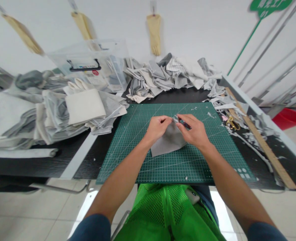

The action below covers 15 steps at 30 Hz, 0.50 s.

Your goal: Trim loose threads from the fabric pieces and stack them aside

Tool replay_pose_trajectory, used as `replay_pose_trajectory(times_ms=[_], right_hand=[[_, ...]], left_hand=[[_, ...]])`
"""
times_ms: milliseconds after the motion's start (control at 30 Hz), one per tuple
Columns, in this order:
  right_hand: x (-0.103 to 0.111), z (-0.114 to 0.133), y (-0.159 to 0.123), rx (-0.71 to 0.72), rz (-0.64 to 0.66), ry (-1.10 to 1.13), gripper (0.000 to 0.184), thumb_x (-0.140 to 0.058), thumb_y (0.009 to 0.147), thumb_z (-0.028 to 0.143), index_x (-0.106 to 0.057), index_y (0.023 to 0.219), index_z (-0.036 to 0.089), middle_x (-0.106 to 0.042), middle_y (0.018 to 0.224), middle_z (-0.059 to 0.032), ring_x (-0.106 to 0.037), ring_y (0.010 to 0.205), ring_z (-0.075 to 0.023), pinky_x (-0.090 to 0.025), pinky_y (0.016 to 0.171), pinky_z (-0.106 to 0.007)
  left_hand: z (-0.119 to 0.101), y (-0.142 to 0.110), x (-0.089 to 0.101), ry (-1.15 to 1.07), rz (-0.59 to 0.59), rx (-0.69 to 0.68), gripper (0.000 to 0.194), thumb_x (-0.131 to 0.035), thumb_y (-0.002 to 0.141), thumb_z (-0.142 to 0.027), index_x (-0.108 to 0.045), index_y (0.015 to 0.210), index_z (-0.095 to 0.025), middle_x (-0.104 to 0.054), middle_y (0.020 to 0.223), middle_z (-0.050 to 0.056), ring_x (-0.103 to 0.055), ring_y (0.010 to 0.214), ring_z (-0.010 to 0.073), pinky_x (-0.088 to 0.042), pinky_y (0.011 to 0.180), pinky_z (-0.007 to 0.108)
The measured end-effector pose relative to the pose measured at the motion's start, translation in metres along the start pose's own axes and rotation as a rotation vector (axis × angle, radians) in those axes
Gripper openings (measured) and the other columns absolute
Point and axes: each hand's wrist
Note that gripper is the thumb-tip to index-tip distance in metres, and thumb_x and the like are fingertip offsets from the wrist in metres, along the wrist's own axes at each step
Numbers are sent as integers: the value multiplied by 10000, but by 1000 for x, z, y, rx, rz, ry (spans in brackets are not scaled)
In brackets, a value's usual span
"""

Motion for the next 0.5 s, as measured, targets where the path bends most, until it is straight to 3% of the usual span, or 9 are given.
replay_pose_trajectory(times_ms=[200,500], right_hand=[[-5,8,-3,28,-42,1,272,-645,985,319,-753,1223,244,-784,1125,-95,-738,983,-239,-626,883,-403],[-9,-1,-4,-30,-95,-65,246,-648,988,318,-770,1184,230,-788,1075,-93,-736,942,-235,-619,849,-388]], left_hand=[[2,0,-1,-5,6,-15,254,-660,916,-369,-803,803,-193,-772,815,27,-643,776,164,-449,727,296],[5,1,0,-240,80,18,237,-709,896,-401,-812,878,-189,-758,861,40,-609,767,146,-458,730,283]])
Point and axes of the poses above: each hand's wrist, its own y-axis towards the middle knuckle, its own x-axis out of the back of the hand, z = x × y
